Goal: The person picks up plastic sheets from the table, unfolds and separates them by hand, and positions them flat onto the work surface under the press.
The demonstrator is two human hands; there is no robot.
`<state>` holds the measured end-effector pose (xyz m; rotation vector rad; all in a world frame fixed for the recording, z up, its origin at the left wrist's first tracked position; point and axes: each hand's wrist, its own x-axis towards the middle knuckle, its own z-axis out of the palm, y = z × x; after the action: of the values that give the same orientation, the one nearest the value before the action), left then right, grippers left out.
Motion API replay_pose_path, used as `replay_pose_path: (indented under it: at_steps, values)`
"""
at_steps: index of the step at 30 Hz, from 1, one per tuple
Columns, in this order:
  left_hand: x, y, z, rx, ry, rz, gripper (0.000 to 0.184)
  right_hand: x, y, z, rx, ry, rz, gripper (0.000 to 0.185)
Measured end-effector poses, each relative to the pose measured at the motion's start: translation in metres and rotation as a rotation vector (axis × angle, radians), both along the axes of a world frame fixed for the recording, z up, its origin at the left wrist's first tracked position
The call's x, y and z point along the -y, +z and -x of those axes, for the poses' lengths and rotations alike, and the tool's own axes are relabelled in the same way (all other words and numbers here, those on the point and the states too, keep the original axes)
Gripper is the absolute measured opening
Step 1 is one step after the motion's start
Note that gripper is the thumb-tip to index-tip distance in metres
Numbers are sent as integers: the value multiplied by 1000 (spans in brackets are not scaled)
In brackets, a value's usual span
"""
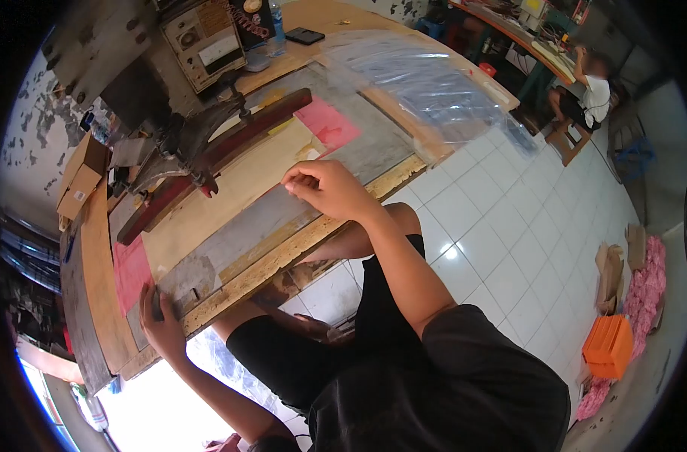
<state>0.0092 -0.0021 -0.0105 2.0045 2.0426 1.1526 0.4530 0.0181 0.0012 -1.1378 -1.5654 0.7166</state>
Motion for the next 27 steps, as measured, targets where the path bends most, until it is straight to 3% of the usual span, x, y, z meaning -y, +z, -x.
replay_pose_path:
  at_steps: [27]
  values:
    - [-2, -3, 4, -37, -4, -6, 37, -1, -1, -4, 62, 2, -73, 18]
